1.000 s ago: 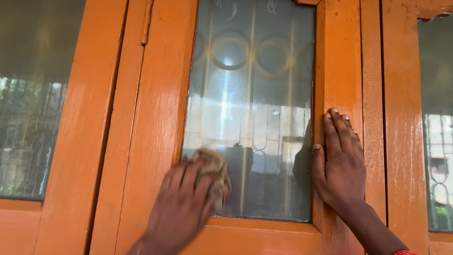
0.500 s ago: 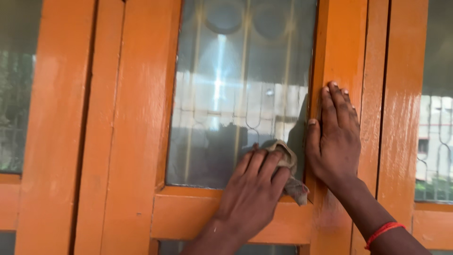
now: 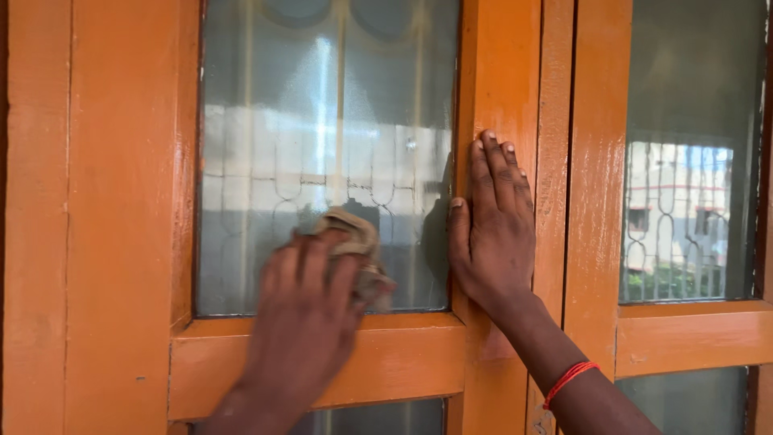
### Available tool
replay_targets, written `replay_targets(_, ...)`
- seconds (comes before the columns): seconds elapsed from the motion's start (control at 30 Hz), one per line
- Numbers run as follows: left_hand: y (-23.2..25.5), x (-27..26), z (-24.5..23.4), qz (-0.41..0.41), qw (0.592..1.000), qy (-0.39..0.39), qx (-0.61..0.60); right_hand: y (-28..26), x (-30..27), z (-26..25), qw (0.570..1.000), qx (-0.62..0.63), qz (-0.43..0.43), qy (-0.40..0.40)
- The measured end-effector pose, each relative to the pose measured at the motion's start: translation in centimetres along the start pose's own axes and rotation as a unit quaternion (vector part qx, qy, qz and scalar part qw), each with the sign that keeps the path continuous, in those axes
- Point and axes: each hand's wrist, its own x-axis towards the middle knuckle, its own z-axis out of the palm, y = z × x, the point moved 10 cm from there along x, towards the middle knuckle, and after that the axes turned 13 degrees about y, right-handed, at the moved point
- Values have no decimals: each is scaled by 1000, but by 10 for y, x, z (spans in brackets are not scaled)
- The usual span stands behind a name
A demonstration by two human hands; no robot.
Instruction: The person sprays liquid from a bottle onto glass window panes and wipes the surfaces and the wooden frame with a cloth.
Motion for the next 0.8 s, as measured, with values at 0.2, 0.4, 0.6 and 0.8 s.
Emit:
replay_targets(0.2,61,6,25,37,997,19,-64,3,-5,1,1000,14,-1,2)
replay_targets(0.4,73,7,33,67,996,9,-59,8,-10,3,1000,6,-9,-1)
replay_targets(0.6,7,-8,-1,74,996,-30,48,3,-12,-1,1000,10,-15,-20)
replay_targets(0.8,1,-13,-20,34,999,-8,1,1,-14,-3,1000,10,-6,-14)
